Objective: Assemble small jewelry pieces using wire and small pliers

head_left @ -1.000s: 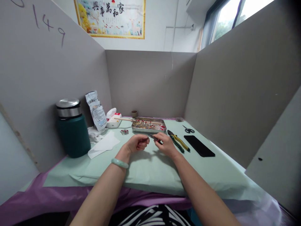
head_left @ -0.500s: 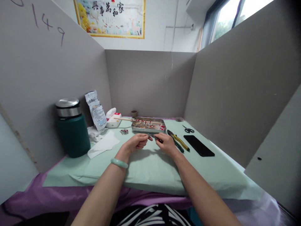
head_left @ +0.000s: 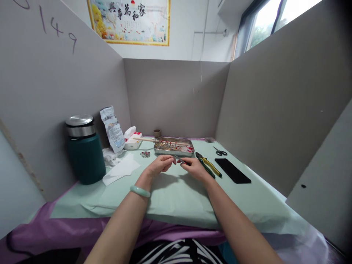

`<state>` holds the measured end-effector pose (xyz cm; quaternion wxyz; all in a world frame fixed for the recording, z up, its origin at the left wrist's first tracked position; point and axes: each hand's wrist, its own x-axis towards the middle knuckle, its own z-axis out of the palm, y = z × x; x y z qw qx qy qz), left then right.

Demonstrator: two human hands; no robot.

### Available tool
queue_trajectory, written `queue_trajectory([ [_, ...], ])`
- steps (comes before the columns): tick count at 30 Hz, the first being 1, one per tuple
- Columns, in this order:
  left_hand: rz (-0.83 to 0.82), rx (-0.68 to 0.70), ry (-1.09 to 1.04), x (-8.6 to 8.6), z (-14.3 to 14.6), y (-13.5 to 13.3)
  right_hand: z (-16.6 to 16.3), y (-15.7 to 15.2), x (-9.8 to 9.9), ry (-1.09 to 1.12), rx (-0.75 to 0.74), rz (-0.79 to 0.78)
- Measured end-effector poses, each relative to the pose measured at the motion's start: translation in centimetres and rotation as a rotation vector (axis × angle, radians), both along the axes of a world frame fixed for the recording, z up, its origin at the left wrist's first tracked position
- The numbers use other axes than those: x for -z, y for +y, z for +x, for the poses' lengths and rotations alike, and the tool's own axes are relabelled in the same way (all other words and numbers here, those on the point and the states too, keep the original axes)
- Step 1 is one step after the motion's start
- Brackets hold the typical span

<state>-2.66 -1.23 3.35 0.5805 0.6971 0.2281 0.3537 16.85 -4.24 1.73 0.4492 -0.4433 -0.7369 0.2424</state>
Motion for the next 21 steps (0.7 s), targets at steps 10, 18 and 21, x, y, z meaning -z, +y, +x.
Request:
queue_trajectory([
  [10, 0.01, -0.25, -0.111, 0.7, 1.1, 0.8, -1.9, 0.4, 0.9, 0.075, 0.149, 0.084],
  [18, 0.148, -0.594, 0.02, 1.8, 2.1, 1.8, -3.6, 0.6, 2.0, 0.015, 0.284, 0.114],
  [21, 0.305, -0.711, 0.112, 1.6, 2.3, 1.6, -3.9, 0.6, 2.2, -0.041, 0.351, 0.118],
])
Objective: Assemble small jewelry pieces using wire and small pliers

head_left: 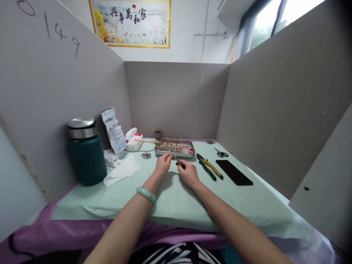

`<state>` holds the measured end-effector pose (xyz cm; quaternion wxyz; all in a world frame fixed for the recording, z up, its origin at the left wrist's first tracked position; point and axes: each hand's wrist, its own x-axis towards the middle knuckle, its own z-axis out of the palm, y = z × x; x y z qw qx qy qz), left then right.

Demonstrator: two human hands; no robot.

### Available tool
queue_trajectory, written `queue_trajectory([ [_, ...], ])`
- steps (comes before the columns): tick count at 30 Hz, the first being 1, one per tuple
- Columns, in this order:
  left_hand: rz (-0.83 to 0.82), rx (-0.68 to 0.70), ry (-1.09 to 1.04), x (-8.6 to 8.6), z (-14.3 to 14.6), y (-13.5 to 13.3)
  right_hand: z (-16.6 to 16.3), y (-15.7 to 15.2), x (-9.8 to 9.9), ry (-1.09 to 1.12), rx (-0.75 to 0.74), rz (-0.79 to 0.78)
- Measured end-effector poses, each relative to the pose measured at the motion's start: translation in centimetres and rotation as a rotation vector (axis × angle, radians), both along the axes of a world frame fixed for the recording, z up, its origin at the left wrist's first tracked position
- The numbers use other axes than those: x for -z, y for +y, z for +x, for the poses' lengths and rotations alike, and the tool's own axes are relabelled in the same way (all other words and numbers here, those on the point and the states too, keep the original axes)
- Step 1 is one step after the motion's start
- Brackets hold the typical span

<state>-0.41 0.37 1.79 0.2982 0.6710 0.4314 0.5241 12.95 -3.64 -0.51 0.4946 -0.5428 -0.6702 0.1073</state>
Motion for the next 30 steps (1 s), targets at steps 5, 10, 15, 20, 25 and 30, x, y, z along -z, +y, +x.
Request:
queue_trajectory([
  [5, -0.062, 0.031, -0.04, -0.22, 0.11, -0.41, 0.07, 0.1, 0.07, -0.054, 0.055, -0.003],
  [10, -0.363, 0.375, -0.325, -0.21, -0.31, -0.55, 0.54, -0.11, -0.35, -0.084, 0.072, 0.009],
  [15, -0.397, 0.471, -0.392, -0.23, -0.72, -0.46, 0.8, -0.23, -0.37, -0.113, 0.087, 0.057],
  [20, -0.41, 0.508, -0.39, -0.14, -0.71, -0.34, 0.83, -0.32, -0.39, -0.145, 0.102, 0.09],
  [25, -0.407, 0.529, -0.393, -0.27, -0.75, -0.52, 0.88, -0.57, -0.58, -0.185, 0.101, 0.118],
  [30, -0.356, 0.51, -0.338, -0.38, -0.71, -0.72, 0.9, -0.65, -0.6, -0.214, 0.111, 0.136],
])
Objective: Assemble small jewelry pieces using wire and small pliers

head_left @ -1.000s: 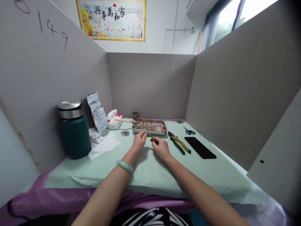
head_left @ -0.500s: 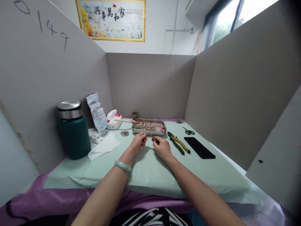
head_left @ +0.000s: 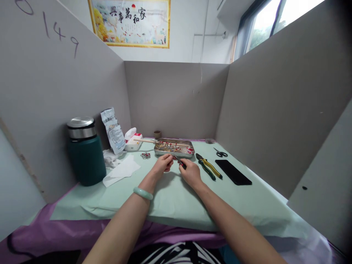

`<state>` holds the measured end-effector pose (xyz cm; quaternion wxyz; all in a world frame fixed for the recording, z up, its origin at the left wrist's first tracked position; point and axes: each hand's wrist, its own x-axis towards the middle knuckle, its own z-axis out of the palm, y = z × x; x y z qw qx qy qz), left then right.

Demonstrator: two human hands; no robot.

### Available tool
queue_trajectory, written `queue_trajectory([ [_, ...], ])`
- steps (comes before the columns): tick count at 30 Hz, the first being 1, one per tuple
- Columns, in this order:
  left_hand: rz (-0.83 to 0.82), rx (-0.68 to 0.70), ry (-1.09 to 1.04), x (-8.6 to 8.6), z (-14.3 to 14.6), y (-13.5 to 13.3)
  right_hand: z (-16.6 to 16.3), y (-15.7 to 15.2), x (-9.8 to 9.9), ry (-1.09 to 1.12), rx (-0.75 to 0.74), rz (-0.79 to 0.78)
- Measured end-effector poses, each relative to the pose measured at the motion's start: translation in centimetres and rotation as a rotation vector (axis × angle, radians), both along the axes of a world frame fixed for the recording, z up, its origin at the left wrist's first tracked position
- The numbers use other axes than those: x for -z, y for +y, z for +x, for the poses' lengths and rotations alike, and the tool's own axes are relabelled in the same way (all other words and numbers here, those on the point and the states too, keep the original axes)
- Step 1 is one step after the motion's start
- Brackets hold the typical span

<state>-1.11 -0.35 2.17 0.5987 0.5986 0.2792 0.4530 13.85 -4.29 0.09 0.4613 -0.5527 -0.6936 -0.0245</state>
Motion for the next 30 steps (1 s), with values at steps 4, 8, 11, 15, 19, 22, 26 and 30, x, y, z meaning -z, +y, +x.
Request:
queue_trajectory([
  [4, 0.093, -0.115, 0.043, 0.2, 0.3, 0.2, -0.2, 0.1, 0.2, 0.003, 0.005, -0.007],
  [8, 0.234, -0.321, 0.174, 0.4, 0.6, 0.6, -0.7, 0.2, 0.5, 0.003, 0.022, -0.018],
  [11, 0.315, -0.429, 0.264, 0.6, 0.6, 0.8, -1.4, 0.1, 0.6, -0.001, 0.067, -0.038],
  [15, 0.378, -0.571, 0.349, 0.7, 0.8, 0.8, -2.4, -0.3, 0.7, -0.026, 0.124, -0.064],
  [19, 0.389, -0.678, 0.403, 0.9, 1.0, 0.9, -3.0, -0.3, 0.7, -0.069, 0.153, -0.077],
  [22, 0.382, -0.643, 0.405, 0.9, 1.1, 1.1, -2.6, 0.0, 0.6, -0.075, 0.165, -0.096],
  [26, 0.318, -0.492, 0.317, 0.9, 1.3, 1.1, -1.3, 0.1, 0.4, -0.069, 0.156, -0.116],
  [30, 0.089, -0.242, 0.091, 0.5, 1.1, 0.5, -0.5, 0.0, 0.1, -0.04, 0.084, -0.087],
])
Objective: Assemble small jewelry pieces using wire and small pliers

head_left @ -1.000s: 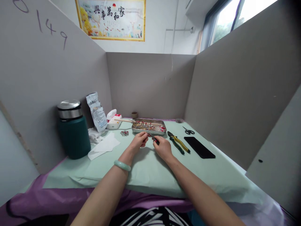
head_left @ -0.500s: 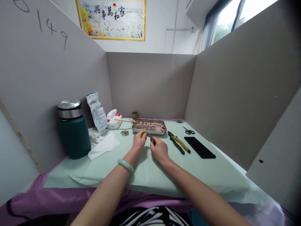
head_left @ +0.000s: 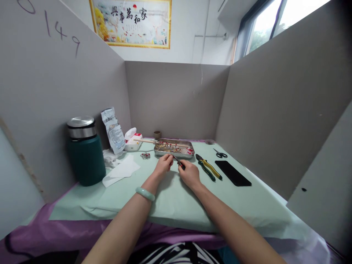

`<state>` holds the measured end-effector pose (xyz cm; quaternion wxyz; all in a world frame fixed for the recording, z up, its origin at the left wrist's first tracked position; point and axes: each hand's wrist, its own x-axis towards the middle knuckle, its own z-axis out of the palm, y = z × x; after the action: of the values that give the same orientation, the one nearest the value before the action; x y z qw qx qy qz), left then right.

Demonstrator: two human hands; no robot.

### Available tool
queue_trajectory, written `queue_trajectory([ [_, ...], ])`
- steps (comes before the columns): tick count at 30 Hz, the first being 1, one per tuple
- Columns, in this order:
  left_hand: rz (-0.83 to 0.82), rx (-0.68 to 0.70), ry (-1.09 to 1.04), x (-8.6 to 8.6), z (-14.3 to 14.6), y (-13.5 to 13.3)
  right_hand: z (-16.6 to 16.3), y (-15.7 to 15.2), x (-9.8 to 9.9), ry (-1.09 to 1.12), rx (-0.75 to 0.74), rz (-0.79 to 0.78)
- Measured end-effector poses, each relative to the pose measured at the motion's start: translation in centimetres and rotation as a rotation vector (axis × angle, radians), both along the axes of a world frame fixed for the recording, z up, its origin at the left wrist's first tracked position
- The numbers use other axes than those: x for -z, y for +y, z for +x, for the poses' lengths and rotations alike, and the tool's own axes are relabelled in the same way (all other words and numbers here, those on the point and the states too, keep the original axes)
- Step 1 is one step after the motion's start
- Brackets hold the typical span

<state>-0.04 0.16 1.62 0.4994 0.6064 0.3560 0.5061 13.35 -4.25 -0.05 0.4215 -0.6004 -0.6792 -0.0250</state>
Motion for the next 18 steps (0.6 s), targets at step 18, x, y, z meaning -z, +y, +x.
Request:
queue_trajectory([
  [18, -0.201, 0.343, -0.268, -0.2, -0.71, -0.47, 0.59, -0.13, -0.02, -0.003, -0.079, 0.113],
])
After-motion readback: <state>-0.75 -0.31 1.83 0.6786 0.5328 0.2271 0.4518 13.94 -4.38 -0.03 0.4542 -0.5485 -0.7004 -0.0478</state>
